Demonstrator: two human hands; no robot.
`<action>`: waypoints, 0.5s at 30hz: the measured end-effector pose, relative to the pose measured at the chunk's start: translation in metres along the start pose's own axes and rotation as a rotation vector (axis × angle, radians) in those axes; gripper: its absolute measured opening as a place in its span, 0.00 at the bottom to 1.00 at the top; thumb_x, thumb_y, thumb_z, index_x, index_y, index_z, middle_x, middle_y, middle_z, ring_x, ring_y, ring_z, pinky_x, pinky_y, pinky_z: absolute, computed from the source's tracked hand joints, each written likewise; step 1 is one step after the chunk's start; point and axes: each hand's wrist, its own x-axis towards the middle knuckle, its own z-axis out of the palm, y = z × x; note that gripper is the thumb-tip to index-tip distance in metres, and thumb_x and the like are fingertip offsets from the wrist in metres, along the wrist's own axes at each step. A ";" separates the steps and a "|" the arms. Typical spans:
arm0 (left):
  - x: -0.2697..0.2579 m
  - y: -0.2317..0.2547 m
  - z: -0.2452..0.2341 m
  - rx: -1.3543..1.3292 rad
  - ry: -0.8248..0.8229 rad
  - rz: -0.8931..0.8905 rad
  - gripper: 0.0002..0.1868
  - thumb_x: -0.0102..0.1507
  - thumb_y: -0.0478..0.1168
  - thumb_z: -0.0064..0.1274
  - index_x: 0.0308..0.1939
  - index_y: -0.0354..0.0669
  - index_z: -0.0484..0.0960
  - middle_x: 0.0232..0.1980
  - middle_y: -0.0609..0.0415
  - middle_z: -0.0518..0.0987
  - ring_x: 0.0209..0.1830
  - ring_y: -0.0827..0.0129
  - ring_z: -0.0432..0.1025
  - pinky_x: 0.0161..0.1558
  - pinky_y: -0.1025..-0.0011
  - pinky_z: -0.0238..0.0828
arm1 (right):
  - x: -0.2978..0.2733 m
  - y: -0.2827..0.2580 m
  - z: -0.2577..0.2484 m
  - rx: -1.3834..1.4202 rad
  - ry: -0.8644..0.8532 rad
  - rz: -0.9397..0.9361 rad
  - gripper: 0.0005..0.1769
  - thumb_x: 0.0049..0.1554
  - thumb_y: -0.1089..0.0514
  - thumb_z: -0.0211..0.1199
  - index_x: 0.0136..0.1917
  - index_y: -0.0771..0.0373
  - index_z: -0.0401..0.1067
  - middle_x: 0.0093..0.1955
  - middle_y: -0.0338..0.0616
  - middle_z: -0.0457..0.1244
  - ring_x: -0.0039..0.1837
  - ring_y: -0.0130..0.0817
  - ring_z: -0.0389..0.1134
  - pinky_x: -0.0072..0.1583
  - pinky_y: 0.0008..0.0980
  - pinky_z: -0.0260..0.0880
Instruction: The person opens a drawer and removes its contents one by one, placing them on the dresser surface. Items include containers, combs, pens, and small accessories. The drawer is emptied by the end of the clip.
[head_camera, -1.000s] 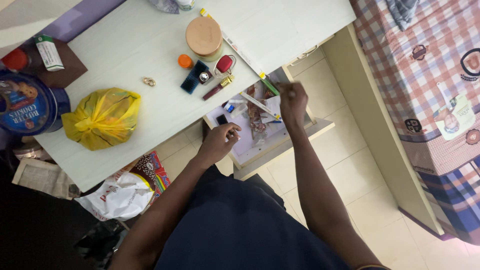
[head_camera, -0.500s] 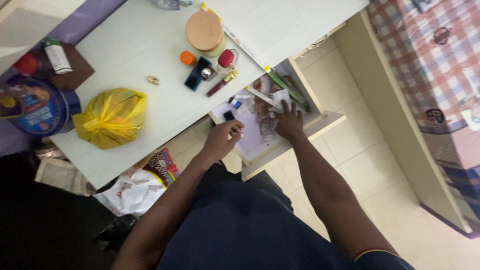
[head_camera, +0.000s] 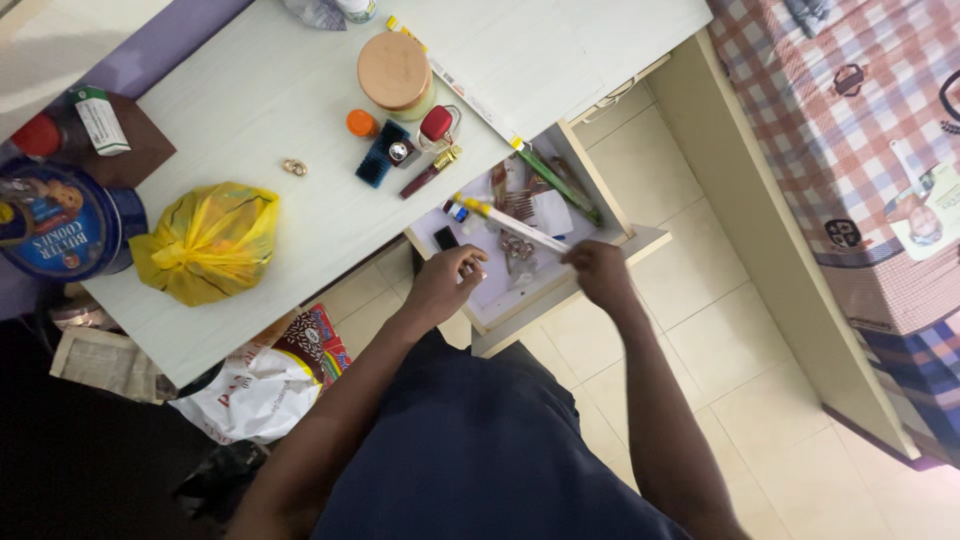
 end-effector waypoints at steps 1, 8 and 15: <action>0.001 0.001 0.000 0.009 0.012 0.008 0.13 0.63 0.39 0.58 0.51 0.39 0.81 0.40 0.49 0.83 0.38 0.64 0.78 0.43 0.67 0.75 | -0.013 -0.002 -0.012 0.023 0.051 -0.024 0.15 0.51 0.78 0.56 0.46 0.67 0.77 0.46 0.46 0.73 0.51 0.34 0.75 0.52 0.32 0.76; 0.006 0.003 0.001 0.022 -0.017 0.012 0.13 0.63 0.39 0.58 0.51 0.40 0.82 0.40 0.50 0.84 0.37 0.64 0.78 0.43 0.66 0.76 | -0.026 -0.063 -0.090 0.269 0.377 0.029 0.22 0.57 0.71 0.62 0.65 0.62 0.70 0.51 0.44 0.69 0.51 0.30 0.70 0.51 0.31 0.71; 0.012 0.003 -0.002 0.022 -0.003 0.036 0.13 0.63 0.39 0.58 0.51 0.40 0.81 0.39 0.50 0.84 0.37 0.65 0.78 0.42 0.66 0.75 | 0.088 -0.096 -0.065 -0.103 0.574 -0.223 0.14 0.57 0.69 0.66 0.58 0.65 0.79 0.53 0.56 0.70 0.56 0.45 0.71 0.59 0.41 0.70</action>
